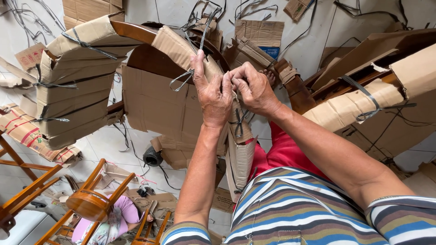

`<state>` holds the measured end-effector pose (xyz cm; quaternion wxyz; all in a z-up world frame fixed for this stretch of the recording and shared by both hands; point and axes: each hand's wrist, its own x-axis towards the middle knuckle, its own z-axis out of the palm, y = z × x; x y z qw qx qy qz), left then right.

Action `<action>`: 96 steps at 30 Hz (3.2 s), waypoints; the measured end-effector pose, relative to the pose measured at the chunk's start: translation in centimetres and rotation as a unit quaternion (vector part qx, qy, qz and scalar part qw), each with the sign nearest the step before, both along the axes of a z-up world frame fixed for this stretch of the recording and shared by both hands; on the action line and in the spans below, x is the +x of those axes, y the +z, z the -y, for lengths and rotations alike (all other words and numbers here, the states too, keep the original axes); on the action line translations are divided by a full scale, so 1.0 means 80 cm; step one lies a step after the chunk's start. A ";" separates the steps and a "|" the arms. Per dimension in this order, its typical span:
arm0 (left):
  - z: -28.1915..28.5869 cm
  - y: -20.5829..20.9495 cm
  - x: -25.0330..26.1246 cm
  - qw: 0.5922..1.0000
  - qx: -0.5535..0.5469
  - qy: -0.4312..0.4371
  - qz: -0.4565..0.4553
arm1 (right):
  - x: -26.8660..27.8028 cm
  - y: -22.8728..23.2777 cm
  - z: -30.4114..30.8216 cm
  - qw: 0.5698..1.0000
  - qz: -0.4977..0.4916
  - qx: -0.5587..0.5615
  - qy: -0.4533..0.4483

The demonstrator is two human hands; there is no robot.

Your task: Wrapping a wooden chair frame with cardboard strips and securing them with plastic ties for protection during transport.

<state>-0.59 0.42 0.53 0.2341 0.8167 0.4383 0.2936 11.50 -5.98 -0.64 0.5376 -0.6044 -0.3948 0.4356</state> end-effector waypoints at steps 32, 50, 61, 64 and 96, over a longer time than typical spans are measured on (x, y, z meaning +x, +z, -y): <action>-0.001 0.000 -0.006 0.998 -0.058 0.010 0.029 | 0.044 -0.016 -0.004 0.937 0.272 0.146 0.167; 0.055 -0.006 -0.033 0.974 0.193 0.062 -0.100 | 0.052 0.005 -0.009 0.961 -0.140 -0.075 0.228; 0.077 0.005 -0.007 0.954 0.196 0.142 -0.178 | 0.057 0.016 -0.018 0.967 -0.057 -0.048 0.243; 0.080 0.005 -0.006 0.959 0.177 0.146 -0.168 | 0.060 0.012 -0.019 0.966 -0.039 -0.037 0.252; 0.054 0.034 -0.053 0.985 -0.120 0.043 -0.112 | 0.027 0.021 -0.003 0.959 -0.235 -0.136 0.075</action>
